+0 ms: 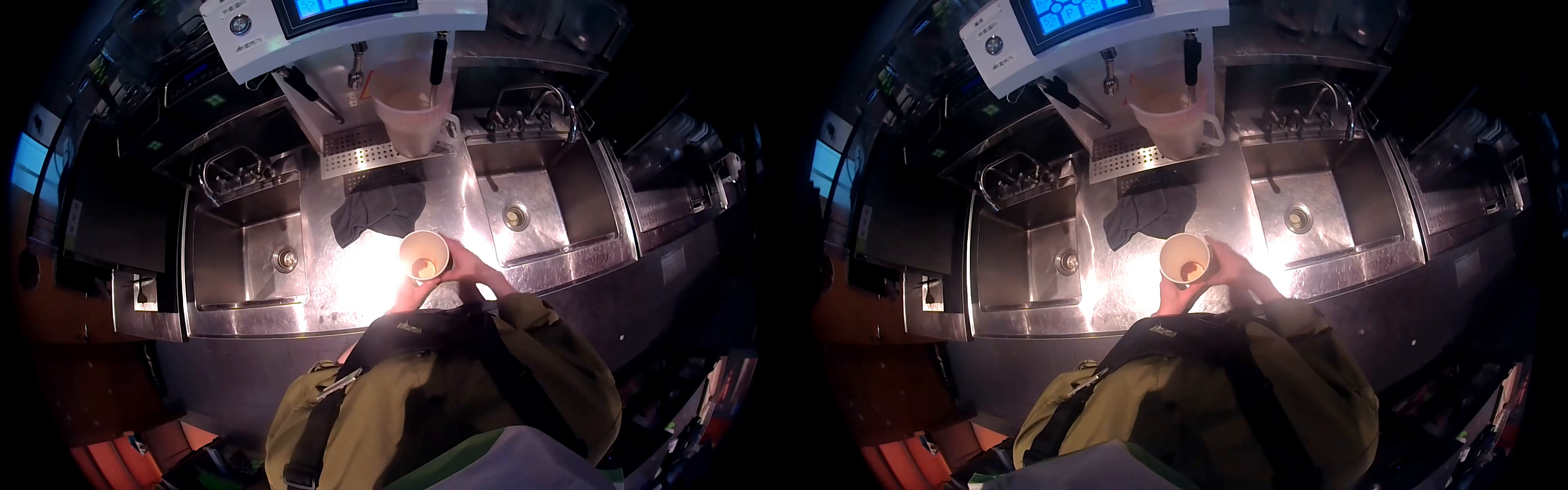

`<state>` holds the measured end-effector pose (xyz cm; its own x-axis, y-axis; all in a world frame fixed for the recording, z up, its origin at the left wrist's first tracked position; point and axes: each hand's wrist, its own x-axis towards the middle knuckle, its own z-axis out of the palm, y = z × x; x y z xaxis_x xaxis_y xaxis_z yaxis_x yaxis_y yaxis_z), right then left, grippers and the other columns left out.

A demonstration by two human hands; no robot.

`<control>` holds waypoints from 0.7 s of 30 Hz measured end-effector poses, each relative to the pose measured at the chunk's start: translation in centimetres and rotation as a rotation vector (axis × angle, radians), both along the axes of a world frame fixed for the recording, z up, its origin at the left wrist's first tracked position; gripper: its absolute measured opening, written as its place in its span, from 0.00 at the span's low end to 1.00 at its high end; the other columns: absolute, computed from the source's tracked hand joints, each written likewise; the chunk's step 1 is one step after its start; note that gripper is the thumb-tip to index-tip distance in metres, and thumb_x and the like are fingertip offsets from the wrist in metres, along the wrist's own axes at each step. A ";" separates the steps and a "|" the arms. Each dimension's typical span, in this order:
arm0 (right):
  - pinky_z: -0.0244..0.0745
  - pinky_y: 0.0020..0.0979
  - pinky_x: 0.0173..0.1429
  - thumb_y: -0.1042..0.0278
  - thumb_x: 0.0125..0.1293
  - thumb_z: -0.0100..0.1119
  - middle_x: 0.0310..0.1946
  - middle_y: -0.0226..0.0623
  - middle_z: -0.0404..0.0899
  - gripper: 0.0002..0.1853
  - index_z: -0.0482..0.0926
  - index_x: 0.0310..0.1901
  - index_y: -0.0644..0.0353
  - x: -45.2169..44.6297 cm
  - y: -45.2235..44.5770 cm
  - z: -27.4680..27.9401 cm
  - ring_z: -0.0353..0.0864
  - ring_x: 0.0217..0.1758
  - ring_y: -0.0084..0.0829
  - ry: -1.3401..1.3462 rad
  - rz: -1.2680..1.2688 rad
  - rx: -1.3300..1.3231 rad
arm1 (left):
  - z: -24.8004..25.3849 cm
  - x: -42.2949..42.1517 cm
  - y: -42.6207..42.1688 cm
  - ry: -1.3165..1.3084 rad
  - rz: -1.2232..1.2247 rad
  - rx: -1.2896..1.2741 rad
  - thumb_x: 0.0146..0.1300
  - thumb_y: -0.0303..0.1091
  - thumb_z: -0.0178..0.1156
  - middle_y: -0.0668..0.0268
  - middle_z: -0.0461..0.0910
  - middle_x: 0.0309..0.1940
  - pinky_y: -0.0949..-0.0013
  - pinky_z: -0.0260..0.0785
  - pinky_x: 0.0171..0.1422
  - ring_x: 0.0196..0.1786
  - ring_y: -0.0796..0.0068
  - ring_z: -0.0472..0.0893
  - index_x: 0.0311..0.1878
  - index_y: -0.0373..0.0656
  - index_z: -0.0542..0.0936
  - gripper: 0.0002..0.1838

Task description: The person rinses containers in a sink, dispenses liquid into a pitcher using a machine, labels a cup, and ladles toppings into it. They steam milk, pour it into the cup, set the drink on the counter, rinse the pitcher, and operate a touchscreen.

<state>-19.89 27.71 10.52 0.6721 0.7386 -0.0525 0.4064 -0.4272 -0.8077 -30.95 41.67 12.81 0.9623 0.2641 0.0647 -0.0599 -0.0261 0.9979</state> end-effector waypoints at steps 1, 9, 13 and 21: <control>0.58 0.34 0.62 0.55 0.46 0.65 0.57 0.46 0.62 0.41 0.57 0.61 0.57 1.3 -0.4 -0.3 0.61 0.61 0.40 -0.039 -0.011 -0.046 | -0.1 0.0 0.1 0.014 -0.016 -0.016 0.48 0.31 0.64 0.58 0.72 0.46 0.67 0.63 0.54 0.51 0.67 0.71 0.52 0.35 0.66 0.28; 0.68 0.29 0.48 0.60 0.53 0.60 0.48 0.44 0.71 0.27 0.67 0.53 0.63 11.0 1.5 10.2 0.72 0.48 0.32 -0.243 -0.450 0.273 | -2.2 -0.1 0.3 0.008 -0.020 0.019 0.45 0.31 0.65 0.58 0.70 0.47 0.66 0.61 0.56 0.52 0.66 0.70 0.53 0.35 0.63 0.31; 0.69 0.26 0.43 0.63 0.55 0.58 0.39 0.40 0.75 0.20 0.71 0.47 0.64 14.8 4.1 11.7 0.74 0.39 0.28 -0.540 -0.562 0.497 | -3.1 -0.3 0.4 -0.007 0.003 0.073 0.45 0.31 0.66 0.58 0.69 0.48 0.66 0.60 0.57 0.53 0.65 0.69 0.54 0.36 0.62 0.33; 0.65 0.21 0.29 0.66 0.61 0.47 0.19 0.31 0.73 0.11 0.73 0.28 0.67 17.8 7.9 10.8 0.70 0.23 0.20 -0.219 -0.451 0.645 | -3.4 -0.3 0.6 -0.022 -0.028 0.065 0.44 0.31 0.67 0.58 0.69 0.48 0.65 0.61 0.56 0.53 0.65 0.69 0.54 0.37 0.62 0.34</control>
